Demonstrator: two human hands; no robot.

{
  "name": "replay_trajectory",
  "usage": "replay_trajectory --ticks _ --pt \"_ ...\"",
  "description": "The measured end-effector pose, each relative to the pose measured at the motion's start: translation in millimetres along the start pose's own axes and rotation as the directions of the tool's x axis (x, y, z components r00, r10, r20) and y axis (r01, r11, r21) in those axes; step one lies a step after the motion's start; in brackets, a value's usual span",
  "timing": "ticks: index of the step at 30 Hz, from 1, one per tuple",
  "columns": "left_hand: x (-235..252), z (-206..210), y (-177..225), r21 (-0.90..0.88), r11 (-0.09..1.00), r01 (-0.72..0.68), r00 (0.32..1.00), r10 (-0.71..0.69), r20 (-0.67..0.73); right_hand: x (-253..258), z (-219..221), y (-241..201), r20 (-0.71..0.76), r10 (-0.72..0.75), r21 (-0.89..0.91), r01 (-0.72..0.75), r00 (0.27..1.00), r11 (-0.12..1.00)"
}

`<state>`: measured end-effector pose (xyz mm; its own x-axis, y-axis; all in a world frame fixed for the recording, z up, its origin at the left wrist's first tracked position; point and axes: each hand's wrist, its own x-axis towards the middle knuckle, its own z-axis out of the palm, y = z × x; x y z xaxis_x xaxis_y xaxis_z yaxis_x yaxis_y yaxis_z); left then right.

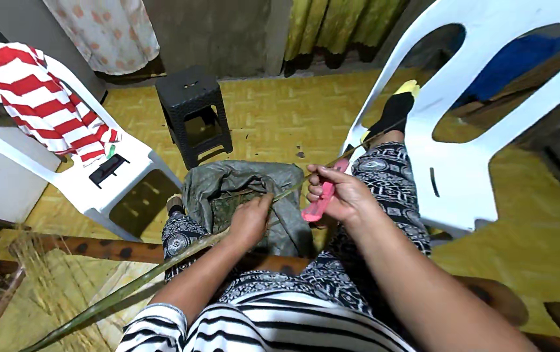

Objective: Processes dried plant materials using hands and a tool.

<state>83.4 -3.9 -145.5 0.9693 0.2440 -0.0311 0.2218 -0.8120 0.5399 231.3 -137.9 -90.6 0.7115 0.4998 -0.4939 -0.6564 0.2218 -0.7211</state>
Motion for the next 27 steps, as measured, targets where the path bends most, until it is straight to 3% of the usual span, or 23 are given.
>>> replay_trajectory --ticks 4,8,11,14,21,27 --pt "5 -8 2 -0.094 0.992 0.079 0.996 -0.073 0.059 -5 1 1 -0.001 -0.216 -0.332 0.203 0.976 0.921" --pt "7 -13 -3 -0.194 0.97 0.144 0.989 -0.146 0.008 -11 -10 11 0.146 -0.376 -0.679 0.369 0.915 0.635" --pt "8 -18 -1 -0.182 0.969 0.167 0.983 -0.179 -0.05 -15 -14 27 0.303 -0.249 -0.826 0.383 0.92 0.413" --pt "9 -20 1 -0.132 0.977 0.168 0.979 -0.181 -0.094 -19 -8 41 0.361 -0.082 -0.882 0.369 0.929 0.295" --pt "7 -16 3 0.034 0.992 0.124 0.965 -0.113 -0.238 -27 9 52 0.391 0.032 -0.889 0.368 0.92 0.272" --pt "8 -14 2 0.055 0.99 0.131 0.96 -0.113 -0.257 -29 14 53 0.344 0.06 -0.905 0.313 0.937 0.288"
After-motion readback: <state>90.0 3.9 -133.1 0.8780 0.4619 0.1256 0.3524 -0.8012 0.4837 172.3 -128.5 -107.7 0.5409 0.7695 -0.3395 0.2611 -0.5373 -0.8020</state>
